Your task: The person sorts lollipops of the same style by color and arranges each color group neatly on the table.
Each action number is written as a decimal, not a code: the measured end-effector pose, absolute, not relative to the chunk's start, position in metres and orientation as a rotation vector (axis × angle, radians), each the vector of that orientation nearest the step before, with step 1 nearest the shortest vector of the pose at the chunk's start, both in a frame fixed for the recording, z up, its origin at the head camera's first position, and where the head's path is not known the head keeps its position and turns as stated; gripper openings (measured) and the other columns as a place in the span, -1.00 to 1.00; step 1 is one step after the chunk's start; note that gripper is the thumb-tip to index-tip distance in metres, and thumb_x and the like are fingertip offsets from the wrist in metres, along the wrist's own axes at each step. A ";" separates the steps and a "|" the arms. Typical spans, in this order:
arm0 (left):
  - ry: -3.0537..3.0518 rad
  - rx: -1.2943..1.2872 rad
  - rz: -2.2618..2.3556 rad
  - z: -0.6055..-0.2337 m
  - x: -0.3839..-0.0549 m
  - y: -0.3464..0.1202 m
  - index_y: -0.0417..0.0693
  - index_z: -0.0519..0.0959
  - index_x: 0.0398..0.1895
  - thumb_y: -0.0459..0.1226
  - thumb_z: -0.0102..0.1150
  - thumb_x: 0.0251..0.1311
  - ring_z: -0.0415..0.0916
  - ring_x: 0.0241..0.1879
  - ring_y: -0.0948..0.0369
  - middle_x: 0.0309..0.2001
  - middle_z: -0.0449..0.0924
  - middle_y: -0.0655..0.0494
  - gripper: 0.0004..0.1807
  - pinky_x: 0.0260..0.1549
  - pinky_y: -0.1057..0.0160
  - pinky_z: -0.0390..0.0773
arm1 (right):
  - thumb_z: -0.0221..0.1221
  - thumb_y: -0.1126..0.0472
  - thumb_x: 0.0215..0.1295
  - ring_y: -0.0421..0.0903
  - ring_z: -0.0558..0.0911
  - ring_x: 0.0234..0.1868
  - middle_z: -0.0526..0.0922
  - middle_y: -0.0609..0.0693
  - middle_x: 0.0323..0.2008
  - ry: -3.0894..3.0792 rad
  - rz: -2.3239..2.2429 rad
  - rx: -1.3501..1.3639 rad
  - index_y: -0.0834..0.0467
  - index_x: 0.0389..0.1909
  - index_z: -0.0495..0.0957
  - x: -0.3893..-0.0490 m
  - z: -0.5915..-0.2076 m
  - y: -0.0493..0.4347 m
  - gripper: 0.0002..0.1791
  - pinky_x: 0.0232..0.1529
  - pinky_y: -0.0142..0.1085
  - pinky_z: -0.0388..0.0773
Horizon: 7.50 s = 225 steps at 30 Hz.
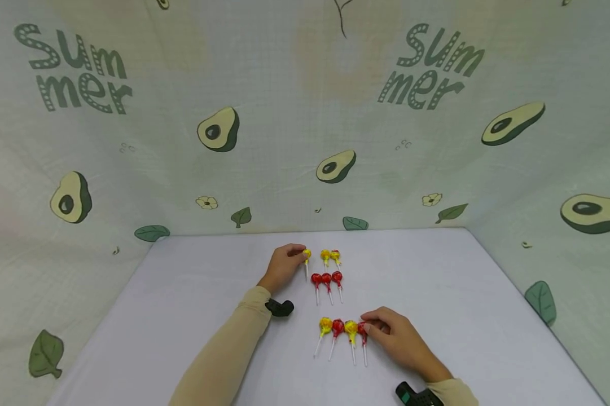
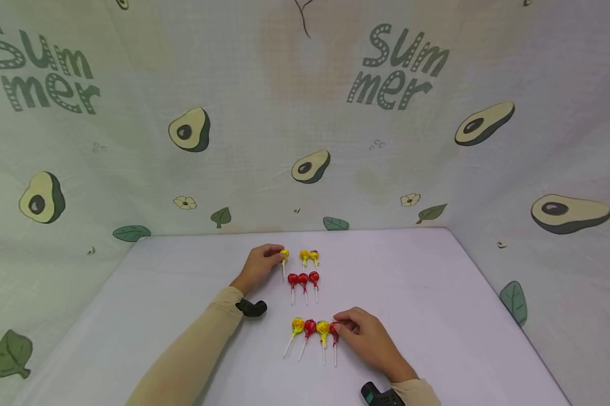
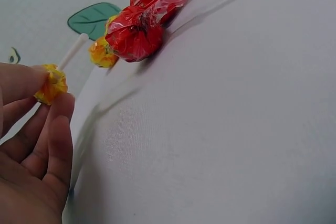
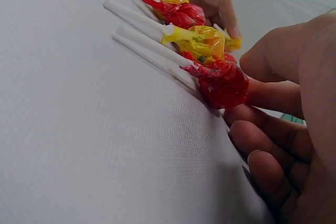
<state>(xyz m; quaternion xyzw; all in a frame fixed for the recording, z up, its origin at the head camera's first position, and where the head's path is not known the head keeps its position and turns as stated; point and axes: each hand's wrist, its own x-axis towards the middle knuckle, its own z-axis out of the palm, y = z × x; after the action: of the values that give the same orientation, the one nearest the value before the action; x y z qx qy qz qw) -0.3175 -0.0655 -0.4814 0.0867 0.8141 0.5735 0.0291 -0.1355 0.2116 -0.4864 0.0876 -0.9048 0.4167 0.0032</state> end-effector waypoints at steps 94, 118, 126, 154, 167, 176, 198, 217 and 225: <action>2.851 0.257 1.352 -0.485 -0.330 -0.041 0.03 0.70 -0.06 -0.10 0.33 0.28 0.57 -0.13 0.19 -0.21 0.67 0.20 -0.75 -0.04 0.10 0.52 | 0.30 0.16 0.34 -0.28 0.47 -0.40 0.59 -0.29 -0.29 -2.787 1.259 0.291 -0.03 -0.12 0.71 -0.136 -0.488 0.211 -0.87 -0.36 -0.38 0.45; 2.734 0.129 1.564 -0.479 -0.328 -0.047 -0.02 0.67 -0.02 -0.14 0.22 0.37 0.54 -0.10 0.15 -0.13 0.63 0.15 -0.77 -0.10 0.15 0.57 | 0.28 0.14 0.36 -0.27 0.48 -0.37 0.59 -0.28 -0.28 -2.840 1.256 0.260 -0.03 -0.10 0.70 -0.139 -0.488 0.211 -0.86 -0.33 -0.38 0.46; 2.656 0.117 1.658 -0.465 -0.308 -0.055 0.01 0.67 -0.04 -0.12 0.20 0.39 0.58 -0.20 0.19 -0.17 0.63 0.16 -0.78 -0.19 0.18 0.58 | 0.28 0.13 0.36 -0.27 0.48 -0.38 0.60 -0.27 -0.28 -2.831 1.274 0.270 -0.03 -0.10 0.69 -0.138 -0.489 0.211 -0.86 -0.34 -0.37 0.45; 2.580 0.628 1.282 -0.470 -0.210 -0.062 0.02 0.71 -0.04 -0.18 0.27 0.31 0.52 -0.29 0.29 -0.23 0.63 0.36 -0.79 -0.28 0.30 0.55 | 0.29 0.10 0.36 -0.26 0.49 -0.37 0.61 -0.28 -0.26 -2.811 1.283 0.308 -0.05 -0.10 0.70 -0.138 -0.490 0.215 -0.86 -0.34 -0.37 0.46; 2.496 0.610 1.273 -0.477 -0.190 -0.064 0.13 0.70 -0.04 -0.19 0.34 0.21 0.52 -0.33 0.30 -0.17 0.60 0.40 -0.76 -0.31 0.28 0.54 | 0.28 0.11 0.37 -0.25 0.48 -0.37 0.60 -0.25 -0.25 -2.838 1.291 0.276 -0.05 -0.09 0.70 -0.138 -0.488 0.214 -0.85 -0.34 -0.37 0.46; 2.466 0.681 1.257 -0.475 -0.183 -0.064 0.15 0.69 -0.02 -0.28 0.39 0.16 0.52 -0.34 0.35 -0.15 0.58 0.38 -0.70 -0.29 0.31 0.52 | 0.28 0.12 0.37 -0.24 0.48 -0.37 0.60 -0.25 -0.25 -2.859 1.300 0.243 -0.04 -0.09 0.70 -0.138 -0.488 0.212 -0.85 -0.34 -0.37 0.45; 2.492 0.796 1.198 -0.478 -0.183 -0.066 0.08 0.67 0.07 -0.25 0.43 0.16 0.49 -0.35 0.40 -0.22 0.55 0.39 -0.62 -0.22 0.34 0.49 | 0.31 0.08 0.34 -0.27 0.49 -0.34 0.57 -0.25 -0.28 -2.830 1.272 0.354 -0.04 -0.08 0.69 -0.138 -0.489 0.215 -0.82 -0.32 -0.38 0.46; 2.514 0.788 1.200 -0.483 -0.184 -0.065 0.13 0.68 0.03 -0.19 0.47 0.13 0.47 -0.36 0.41 -0.27 0.52 0.41 -0.63 -0.25 0.35 0.47 | 0.35 0.09 0.29 -0.29 0.49 -0.28 0.58 -0.25 -0.22 -2.814 1.258 0.490 0.04 0.02 0.68 -0.140 -0.489 0.220 -0.70 -0.29 -0.38 0.44; 2.535 0.775 1.202 -0.486 -0.182 -0.064 0.15 0.68 0.03 -0.18 0.47 0.12 0.46 -0.35 0.41 -0.28 0.52 0.41 -0.63 -0.26 0.34 0.46 | 0.36 0.08 0.29 -0.28 0.49 -0.30 0.57 -0.27 -0.25 -2.777 1.243 0.510 0.02 0.00 0.70 -0.140 -0.494 0.221 -0.72 -0.31 -0.39 0.43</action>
<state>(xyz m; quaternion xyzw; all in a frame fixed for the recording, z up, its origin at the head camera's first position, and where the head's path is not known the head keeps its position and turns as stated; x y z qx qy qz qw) -0.1818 -0.0637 -0.4859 0.2645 0.8651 0.4102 0.1155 -0.1397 0.2206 -0.4943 0.1652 -0.8998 0.4029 0.0283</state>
